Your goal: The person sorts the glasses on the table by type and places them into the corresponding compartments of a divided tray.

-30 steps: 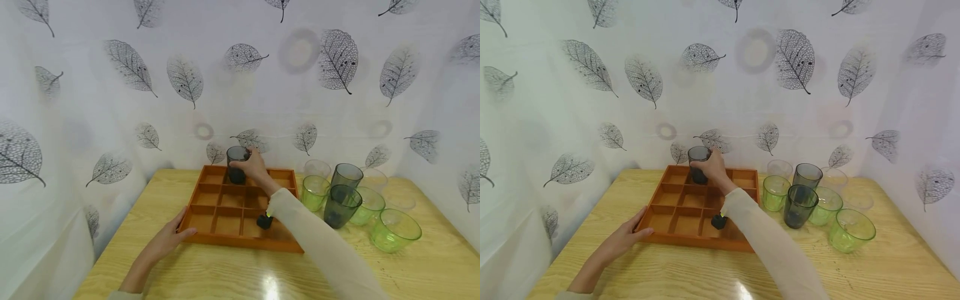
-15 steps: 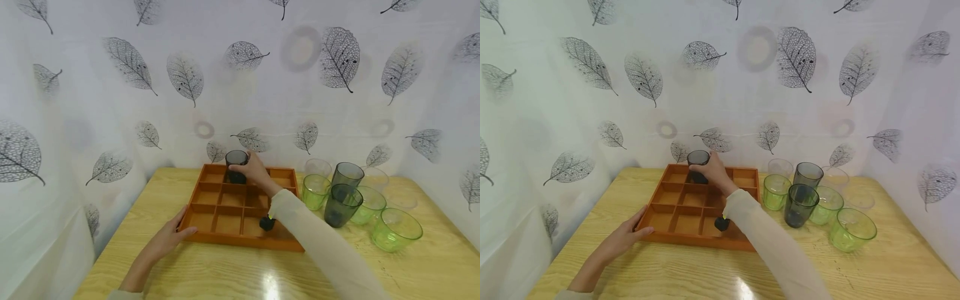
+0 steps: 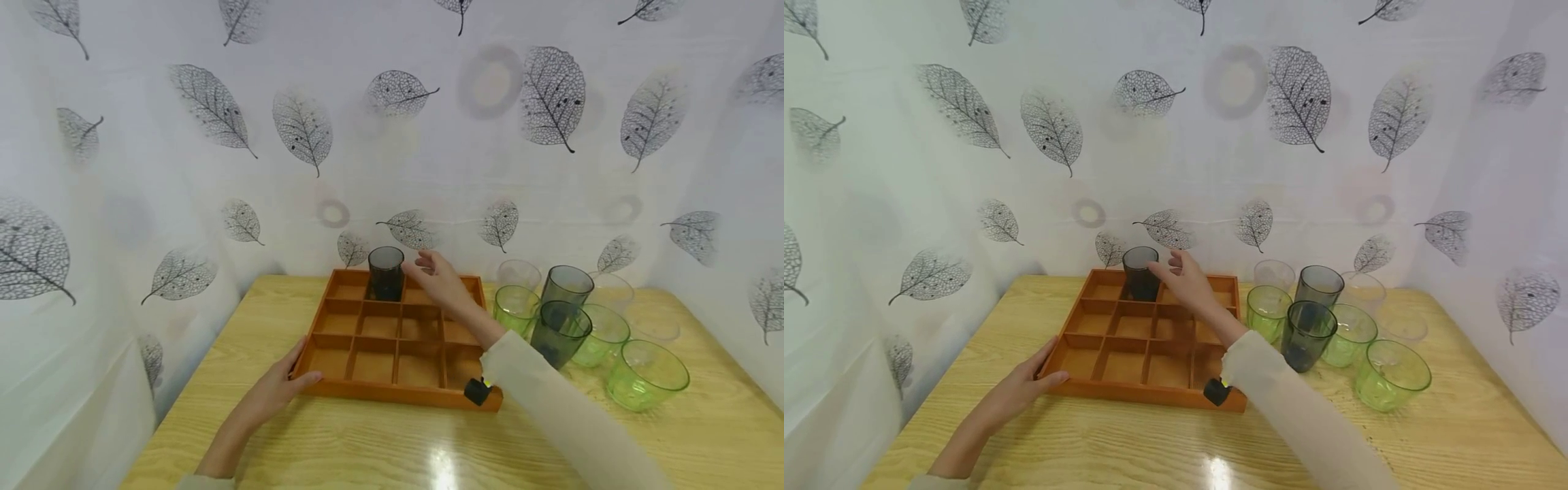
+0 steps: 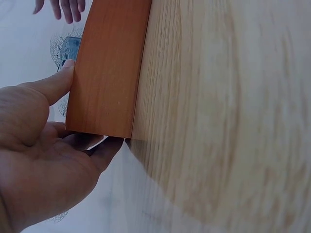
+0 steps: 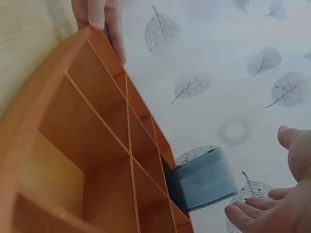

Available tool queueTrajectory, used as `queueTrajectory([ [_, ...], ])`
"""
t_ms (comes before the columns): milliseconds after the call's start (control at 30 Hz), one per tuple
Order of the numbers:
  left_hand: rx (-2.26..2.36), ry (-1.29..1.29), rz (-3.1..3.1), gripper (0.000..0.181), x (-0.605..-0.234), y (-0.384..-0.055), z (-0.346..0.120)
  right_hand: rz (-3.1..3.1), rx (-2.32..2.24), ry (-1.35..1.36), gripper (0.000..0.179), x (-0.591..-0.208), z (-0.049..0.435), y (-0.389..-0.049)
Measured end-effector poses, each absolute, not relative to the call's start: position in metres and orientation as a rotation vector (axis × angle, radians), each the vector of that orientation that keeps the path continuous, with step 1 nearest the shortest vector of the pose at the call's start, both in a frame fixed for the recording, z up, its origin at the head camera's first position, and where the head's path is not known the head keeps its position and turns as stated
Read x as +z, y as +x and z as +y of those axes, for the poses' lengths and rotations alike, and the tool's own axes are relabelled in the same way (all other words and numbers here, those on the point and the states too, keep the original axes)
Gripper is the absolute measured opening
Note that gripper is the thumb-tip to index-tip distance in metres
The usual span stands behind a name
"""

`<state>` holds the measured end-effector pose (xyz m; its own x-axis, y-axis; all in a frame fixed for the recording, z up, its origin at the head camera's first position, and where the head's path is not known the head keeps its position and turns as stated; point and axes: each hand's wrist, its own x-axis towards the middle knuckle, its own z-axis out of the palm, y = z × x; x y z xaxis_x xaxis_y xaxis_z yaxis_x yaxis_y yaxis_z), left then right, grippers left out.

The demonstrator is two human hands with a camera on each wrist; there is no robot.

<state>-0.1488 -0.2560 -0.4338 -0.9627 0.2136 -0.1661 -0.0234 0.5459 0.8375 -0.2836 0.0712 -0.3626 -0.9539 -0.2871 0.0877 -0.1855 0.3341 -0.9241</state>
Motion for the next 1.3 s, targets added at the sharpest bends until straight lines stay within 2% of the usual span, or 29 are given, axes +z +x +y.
queueTrajectory([
  [500,1.386,0.155,2.537,0.088,-0.433,-0.147,-0.254,2.46,-1.758,-0.531,0.069,-0.361,0.119,-0.243],
  [1067,1.39,0.147,2.534,0.087,-0.434,-0.148,-0.254,2.567,-1.636,-0.566,0.067,-0.362,0.181,-0.196],
  [1300,1.383,0.148,2.535,0.088,-0.433,-0.148,-0.254,2.599,-1.666,-0.595,0.059,-0.363,0.204,-0.177],
])
